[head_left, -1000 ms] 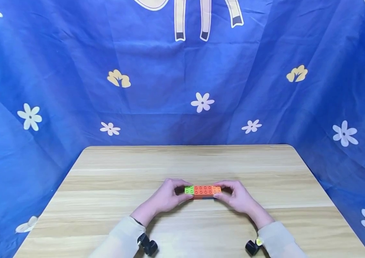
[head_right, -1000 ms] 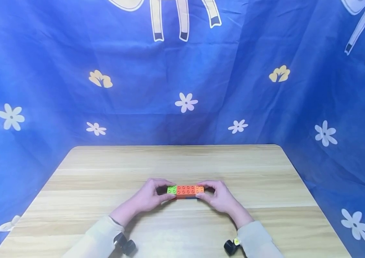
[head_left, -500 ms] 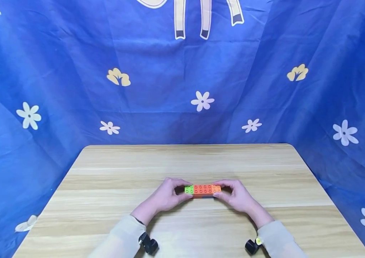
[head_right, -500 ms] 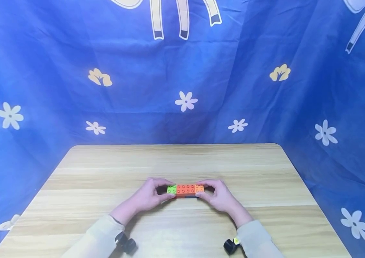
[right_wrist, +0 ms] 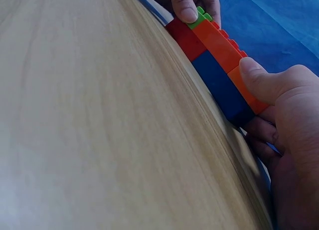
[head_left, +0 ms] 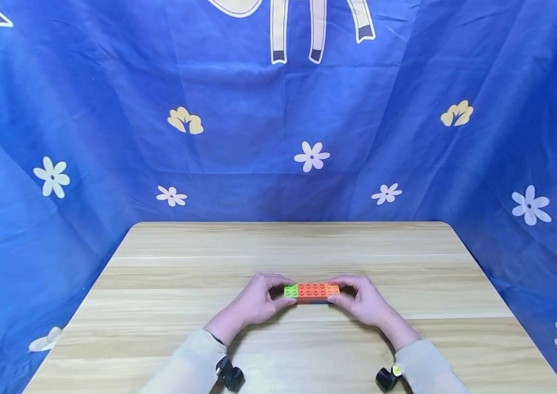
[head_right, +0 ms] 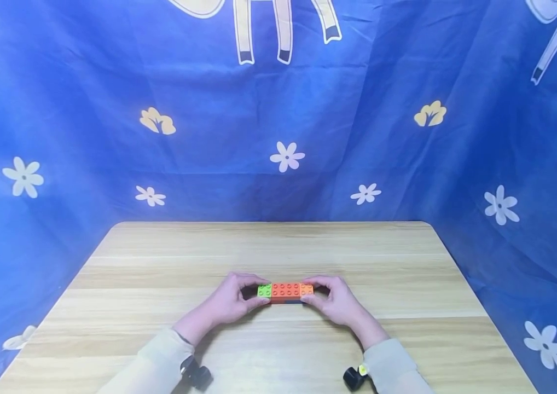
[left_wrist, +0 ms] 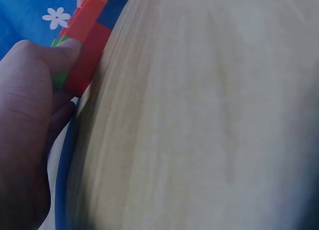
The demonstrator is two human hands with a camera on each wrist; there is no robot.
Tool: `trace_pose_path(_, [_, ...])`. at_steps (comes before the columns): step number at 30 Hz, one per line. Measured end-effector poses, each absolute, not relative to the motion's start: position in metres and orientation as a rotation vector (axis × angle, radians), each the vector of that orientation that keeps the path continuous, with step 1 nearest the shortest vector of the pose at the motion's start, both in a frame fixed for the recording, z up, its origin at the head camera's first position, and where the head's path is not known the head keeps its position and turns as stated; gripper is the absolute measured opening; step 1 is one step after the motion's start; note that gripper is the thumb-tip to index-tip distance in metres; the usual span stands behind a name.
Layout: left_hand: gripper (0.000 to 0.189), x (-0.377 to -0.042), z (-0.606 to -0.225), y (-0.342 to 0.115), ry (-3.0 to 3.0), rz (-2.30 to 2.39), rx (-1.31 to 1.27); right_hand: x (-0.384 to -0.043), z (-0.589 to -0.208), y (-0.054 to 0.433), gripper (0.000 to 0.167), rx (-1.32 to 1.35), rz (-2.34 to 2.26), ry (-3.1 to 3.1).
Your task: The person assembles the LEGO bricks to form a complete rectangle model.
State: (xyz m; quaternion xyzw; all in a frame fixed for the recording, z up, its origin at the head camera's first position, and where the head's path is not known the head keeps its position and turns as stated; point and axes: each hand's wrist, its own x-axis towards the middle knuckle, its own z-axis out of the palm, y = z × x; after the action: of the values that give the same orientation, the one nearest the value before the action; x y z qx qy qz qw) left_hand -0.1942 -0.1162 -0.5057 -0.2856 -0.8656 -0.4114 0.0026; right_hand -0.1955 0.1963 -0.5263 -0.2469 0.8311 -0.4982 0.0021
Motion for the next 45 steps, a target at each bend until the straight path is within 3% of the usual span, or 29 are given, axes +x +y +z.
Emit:
trace_pose_path(23, [0.044,-0.195,-0.511,-0.121,-2.761,-1.423,-0.842,-0.202,-0.521,0.198,0.036,-0.778,-1.528,2.524])
trace_pose_path(31, [0.05,-0.197,-0.509,-0.12,-2.782,-1.45,-0.801,-0.201,-0.515,0.197,0.046,-0.792,-1.567,2.477])
trace_pose_path(45, [0.055,-0.201,-0.504,-0.117,-2.83,-1.408,-0.766,-0.199,-0.522,0.197,0.06,-1.145,-1.355,2.839])
